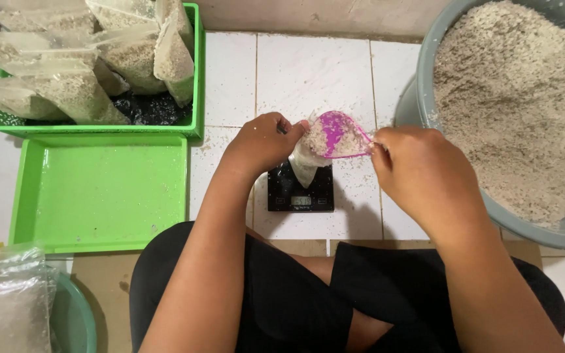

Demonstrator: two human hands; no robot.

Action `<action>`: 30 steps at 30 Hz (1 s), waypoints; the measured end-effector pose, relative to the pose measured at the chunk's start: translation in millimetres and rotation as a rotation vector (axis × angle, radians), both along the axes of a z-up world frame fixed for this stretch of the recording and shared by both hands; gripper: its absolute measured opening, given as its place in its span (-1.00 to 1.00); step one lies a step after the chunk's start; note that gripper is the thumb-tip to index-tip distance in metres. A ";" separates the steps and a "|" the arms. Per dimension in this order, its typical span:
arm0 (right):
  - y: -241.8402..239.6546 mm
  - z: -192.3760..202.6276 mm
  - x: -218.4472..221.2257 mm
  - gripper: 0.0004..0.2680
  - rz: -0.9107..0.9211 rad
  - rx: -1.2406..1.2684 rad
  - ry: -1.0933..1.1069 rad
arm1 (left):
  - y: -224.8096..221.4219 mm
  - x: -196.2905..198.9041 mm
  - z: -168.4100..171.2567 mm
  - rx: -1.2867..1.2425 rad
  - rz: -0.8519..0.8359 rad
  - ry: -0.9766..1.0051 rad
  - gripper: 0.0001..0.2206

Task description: Scooping granular material into small plastic bags and weighing them on a digital scale.

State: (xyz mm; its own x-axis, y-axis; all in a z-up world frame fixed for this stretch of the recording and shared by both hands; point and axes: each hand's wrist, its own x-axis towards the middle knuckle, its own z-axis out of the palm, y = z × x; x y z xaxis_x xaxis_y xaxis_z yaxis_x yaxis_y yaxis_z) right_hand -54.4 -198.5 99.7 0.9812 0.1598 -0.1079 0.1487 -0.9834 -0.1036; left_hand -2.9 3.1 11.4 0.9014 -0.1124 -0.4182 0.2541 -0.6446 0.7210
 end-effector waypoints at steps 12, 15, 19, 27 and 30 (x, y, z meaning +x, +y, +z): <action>-34.7 -9.2 -7.7 -0.88 0.021 0.363 -0.204 | 1.5 0.9 3.7 0.082 0.134 -0.016 -0.57; -37.8 -12.7 -5.8 -0.92 0.001 0.386 -0.197 | 1.4 0.0 0.3 0.051 0.174 -0.044 -0.62; -36.3 -13.7 -6.0 -0.90 -0.018 0.400 -0.181 | 1.7 -1.3 3.2 0.046 0.167 -0.058 -0.61; -35.5 -14.8 -4.8 -0.93 0.045 0.408 -0.228 | -0.6 -5.2 10.7 -0.060 0.098 -0.283 -0.71; -35.6 -15.1 -4.3 -0.91 0.041 0.385 -0.224 | -1.1 -5.8 13.7 -0.079 0.067 -0.370 -0.81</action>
